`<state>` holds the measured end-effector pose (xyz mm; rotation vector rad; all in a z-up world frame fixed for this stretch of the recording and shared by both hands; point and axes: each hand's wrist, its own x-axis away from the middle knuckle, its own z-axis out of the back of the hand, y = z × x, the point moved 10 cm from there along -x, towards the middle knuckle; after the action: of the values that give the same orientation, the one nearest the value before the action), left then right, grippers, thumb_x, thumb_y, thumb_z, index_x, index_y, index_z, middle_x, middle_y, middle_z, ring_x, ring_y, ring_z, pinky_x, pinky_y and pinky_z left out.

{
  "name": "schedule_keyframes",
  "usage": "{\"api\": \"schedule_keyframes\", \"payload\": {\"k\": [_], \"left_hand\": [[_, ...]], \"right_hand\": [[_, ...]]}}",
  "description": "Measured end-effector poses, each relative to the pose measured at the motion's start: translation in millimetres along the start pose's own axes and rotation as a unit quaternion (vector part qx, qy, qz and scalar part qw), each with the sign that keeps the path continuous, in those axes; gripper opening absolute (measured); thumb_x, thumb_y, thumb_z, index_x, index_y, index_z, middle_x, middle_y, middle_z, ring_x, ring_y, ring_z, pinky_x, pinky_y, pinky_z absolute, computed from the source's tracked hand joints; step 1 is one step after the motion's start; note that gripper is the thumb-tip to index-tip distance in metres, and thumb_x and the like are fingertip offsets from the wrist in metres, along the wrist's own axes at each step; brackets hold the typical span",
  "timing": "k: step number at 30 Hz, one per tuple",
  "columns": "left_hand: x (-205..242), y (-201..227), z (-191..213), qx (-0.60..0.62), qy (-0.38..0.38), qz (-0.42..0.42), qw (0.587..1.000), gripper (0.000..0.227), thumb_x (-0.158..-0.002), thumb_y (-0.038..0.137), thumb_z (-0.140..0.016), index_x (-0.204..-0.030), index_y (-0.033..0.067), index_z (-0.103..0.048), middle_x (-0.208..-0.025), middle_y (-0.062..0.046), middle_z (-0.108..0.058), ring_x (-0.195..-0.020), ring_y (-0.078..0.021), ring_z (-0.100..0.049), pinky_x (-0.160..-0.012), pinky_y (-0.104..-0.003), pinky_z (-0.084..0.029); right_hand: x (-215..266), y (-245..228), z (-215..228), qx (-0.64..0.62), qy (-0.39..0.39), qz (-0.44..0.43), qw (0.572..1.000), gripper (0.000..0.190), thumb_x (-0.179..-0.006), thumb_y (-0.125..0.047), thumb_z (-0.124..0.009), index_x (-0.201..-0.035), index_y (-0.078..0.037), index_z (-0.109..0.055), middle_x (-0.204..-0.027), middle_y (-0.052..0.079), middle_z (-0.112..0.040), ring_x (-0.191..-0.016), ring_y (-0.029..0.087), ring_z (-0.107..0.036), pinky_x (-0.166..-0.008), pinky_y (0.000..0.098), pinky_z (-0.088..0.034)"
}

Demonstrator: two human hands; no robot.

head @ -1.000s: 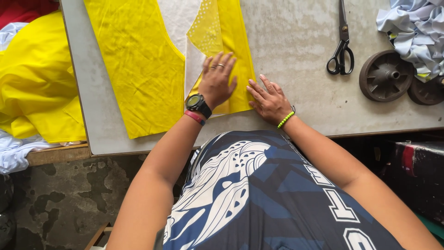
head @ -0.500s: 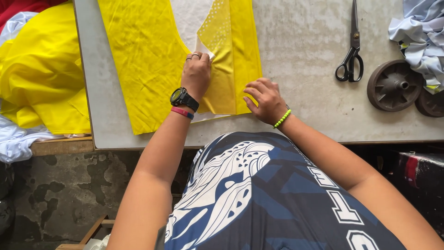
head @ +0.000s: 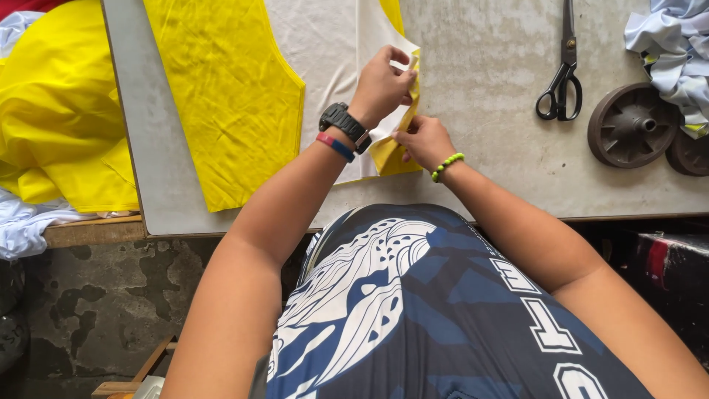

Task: The person places a white paper pattern on a yellow fabric and uses scissors to cut the fabric along the pattern's edges. After cutting, the person removes the pattern and folds the cut fabric piece.

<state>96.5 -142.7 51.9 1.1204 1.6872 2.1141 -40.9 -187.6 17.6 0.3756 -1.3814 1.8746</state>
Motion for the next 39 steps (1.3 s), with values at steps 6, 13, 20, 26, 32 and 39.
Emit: {"api": "schedule_keyframes", "payload": {"k": [6,13,20,26,32,39], "left_hand": [[-12,-11,-35,0.074,-0.020,0.062,0.995,0.022,-0.094,0.009,-0.063,-0.112,0.0028,-0.052,-0.077,-0.012,-0.066,-0.063,-0.0213,-0.075,-0.058,-0.031,-0.073],[-28,-28,-62,0.138,-0.028,0.129,0.982,0.022,-0.093,0.000,-0.059,-0.110,0.0028,-0.045,-0.078,-0.020,-0.066,-0.068,-0.0308,-0.077,-0.061,-0.034,-0.072],[-35,-36,-77,0.184,-0.038,0.149,0.971,0.031,-0.091,-0.001,-0.056,-0.120,-0.0033,-0.045,-0.088,-0.024,-0.067,-0.069,-0.0280,-0.077,-0.063,-0.033,-0.070],[-44,-34,-85,0.193,-0.046,0.137,0.970,0.008,-0.095,0.002,-0.058,-0.099,0.0016,-0.051,-0.091,-0.025,-0.071,-0.070,-0.0288,-0.079,-0.063,-0.032,-0.069],[-59,-42,-100,0.160,-0.044,0.139,0.976,0.010,-0.095,0.006,-0.059,-0.094,0.0042,-0.050,-0.092,-0.022,-0.069,-0.066,-0.0274,-0.077,-0.057,-0.032,-0.069],[-50,-40,-110,0.046,-0.086,0.119,0.988,0.008,-0.095,0.015,-0.058,-0.093,0.0065,-0.057,-0.096,-0.014,-0.075,-0.070,-0.0235,-0.075,-0.062,-0.030,-0.066]], "right_hand": [[19,25,25,-0.036,0.016,-0.056,0.998,0.018,-0.079,-0.013,-0.056,-0.090,-0.007,-0.069,-0.083,0.003,-0.075,-0.050,0.014,-0.058,-0.057,0.0254,-0.050],[17,13,41,-0.034,0.069,-0.061,0.995,0.058,-0.082,-0.067,-0.064,-0.077,-0.009,-0.061,-0.066,0.006,-0.066,-0.059,0.012,-0.063,-0.052,0.0257,-0.055],[2,30,59,0.069,0.073,-0.060,0.993,0.018,-0.081,-0.024,-0.056,-0.072,-0.011,-0.063,-0.067,0.003,-0.072,-0.046,0.014,-0.065,-0.057,0.0250,-0.053],[2,54,86,0.106,0.147,0.015,0.983,0.012,-0.082,-0.020,-0.059,-0.088,-0.014,-0.066,-0.085,0.001,-0.073,-0.069,0.021,-0.066,-0.068,0.0322,-0.052],[20,31,69,0.223,0.184,0.125,0.949,0.030,-0.091,-0.042,-0.065,-0.088,-0.013,-0.056,-0.084,0.005,-0.065,-0.080,0.032,-0.062,-0.069,0.0474,-0.047],[13,66,68,0.285,0.155,0.059,0.944,0.035,-0.094,-0.046,-0.071,-0.087,-0.015,-0.058,-0.085,0.007,-0.068,-0.081,0.036,-0.065,-0.068,0.0499,-0.050]]}}
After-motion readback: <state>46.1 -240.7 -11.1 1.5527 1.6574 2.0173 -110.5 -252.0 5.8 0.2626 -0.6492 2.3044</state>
